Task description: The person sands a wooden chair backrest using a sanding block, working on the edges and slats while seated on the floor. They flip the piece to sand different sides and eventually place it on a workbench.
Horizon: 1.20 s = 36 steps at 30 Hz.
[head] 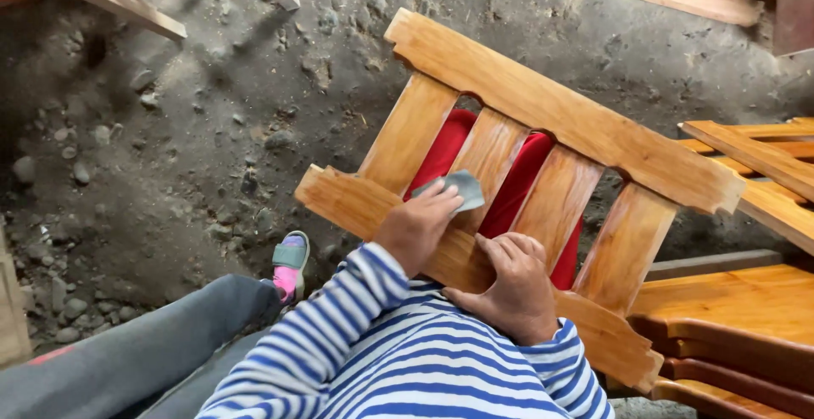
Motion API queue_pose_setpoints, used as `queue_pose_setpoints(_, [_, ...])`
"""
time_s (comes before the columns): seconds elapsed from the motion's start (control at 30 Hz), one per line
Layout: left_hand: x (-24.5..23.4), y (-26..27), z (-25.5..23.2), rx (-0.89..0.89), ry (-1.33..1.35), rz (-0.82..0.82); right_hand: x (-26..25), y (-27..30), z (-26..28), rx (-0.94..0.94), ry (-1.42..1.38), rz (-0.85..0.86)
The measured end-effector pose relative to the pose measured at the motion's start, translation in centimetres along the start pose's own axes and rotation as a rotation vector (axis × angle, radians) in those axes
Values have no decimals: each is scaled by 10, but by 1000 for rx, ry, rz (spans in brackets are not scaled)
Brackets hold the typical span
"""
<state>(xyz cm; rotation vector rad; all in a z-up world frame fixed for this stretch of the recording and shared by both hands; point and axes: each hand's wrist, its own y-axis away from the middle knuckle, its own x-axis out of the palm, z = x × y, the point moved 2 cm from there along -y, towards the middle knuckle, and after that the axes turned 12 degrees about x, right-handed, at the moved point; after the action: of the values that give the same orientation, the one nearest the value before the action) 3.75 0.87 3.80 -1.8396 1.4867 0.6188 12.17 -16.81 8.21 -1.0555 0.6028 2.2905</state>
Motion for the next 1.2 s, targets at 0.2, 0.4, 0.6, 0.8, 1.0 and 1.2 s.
queue_pose_setpoints(0.2, [-54,9,-14,31,-285,-255,12,-21,4,-36,-32,-201])
queue_pose_setpoints(0.4, [-70,14,17,41,-582,-296,17,-48,6,-27,-14,-310])
queue_pose_setpoints(0.6, [-26,18,40,3,-530,-192,15,-56,3,83,19,-303])
queue_pose_setpoints(0.8, [-5,-1,32,56,-589,-244,9,-56,1,148,81,-131])
queue_pose_setpoints(1.0, [9,-1,58,233,-611,-226,-10,-27,-13,174,141,-73])
queue_pose_setpoints(1.2, [-18,-25,140,131,-709,-300,-2,1,-33,261,118,-171])
